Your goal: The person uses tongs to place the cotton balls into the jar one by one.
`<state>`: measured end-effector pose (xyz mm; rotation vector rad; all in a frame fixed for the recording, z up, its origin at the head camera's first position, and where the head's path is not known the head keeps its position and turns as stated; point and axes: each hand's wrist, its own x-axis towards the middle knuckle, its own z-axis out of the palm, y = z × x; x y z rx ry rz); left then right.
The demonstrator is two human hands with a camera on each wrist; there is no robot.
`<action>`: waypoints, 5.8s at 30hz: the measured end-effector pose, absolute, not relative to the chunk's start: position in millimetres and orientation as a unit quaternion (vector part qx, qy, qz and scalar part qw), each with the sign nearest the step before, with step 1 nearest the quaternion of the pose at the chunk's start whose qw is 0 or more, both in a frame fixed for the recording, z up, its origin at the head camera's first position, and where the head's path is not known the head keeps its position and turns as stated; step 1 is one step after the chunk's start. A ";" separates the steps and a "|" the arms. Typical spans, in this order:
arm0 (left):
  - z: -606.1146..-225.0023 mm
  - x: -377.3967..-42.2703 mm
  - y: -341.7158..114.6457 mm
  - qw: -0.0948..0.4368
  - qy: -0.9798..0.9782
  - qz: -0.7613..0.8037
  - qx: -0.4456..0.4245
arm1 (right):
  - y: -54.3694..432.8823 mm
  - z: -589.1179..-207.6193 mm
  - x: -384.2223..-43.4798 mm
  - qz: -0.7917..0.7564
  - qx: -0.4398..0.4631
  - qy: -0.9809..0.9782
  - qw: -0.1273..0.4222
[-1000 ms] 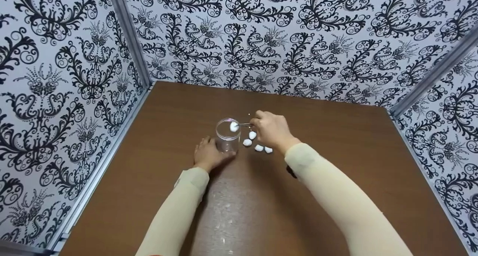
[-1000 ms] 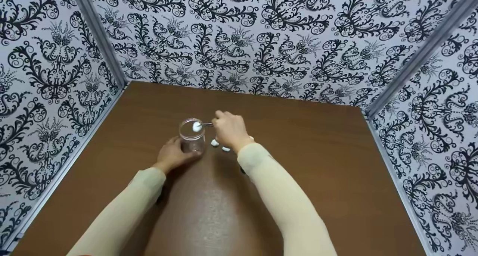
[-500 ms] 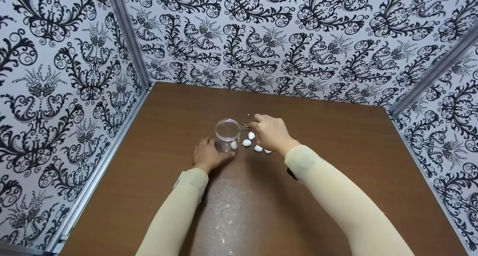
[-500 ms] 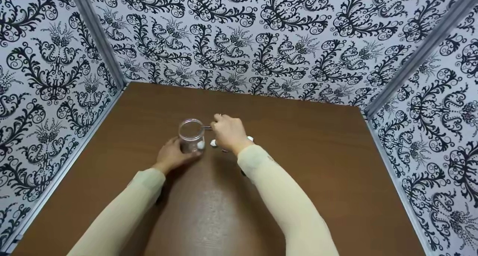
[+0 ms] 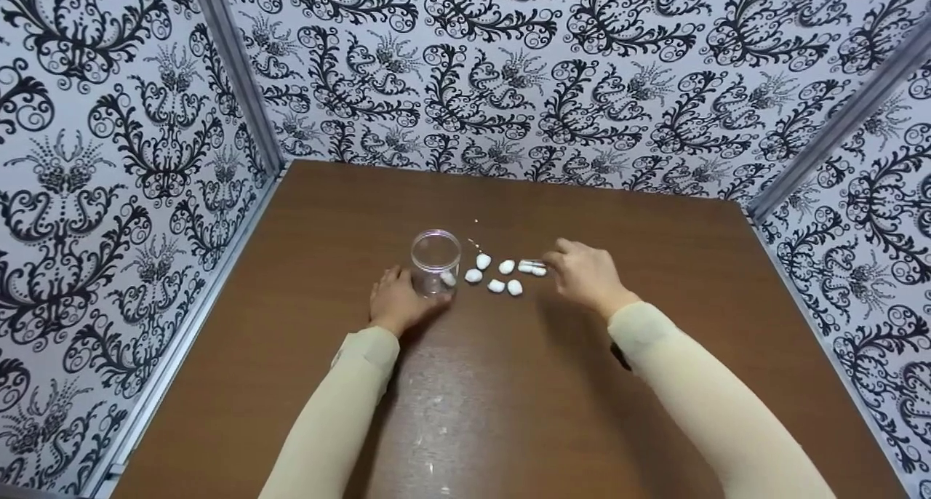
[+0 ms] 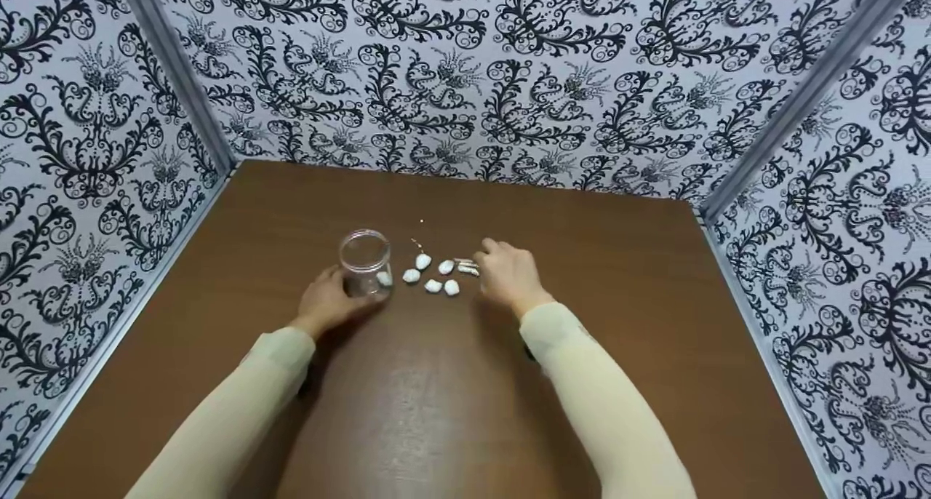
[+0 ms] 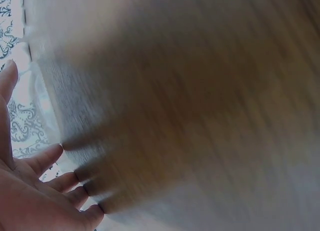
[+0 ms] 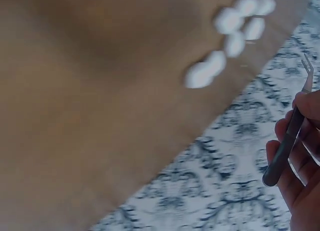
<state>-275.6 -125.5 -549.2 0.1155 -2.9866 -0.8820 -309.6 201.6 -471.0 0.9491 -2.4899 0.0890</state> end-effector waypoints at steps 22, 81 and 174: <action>-554.5 -275.6 -128.8 0.017 -0.960 -0.279 0.033 | 208.5 -511.8 -300.7 0.019 0.331 -0.931 0.151; -556.8 -279.0 -126.3 0.012 -0.961 -0.275 0.035 | 182.3 -436.2 -317.1 0.001 0.352 -0.908 0.226; -561.2 -281.0 -127.5 0.009 -0.961 -0.274 0.032 | 250.9 -499.5 -316.9 0.012 0.292 -0.940 0.174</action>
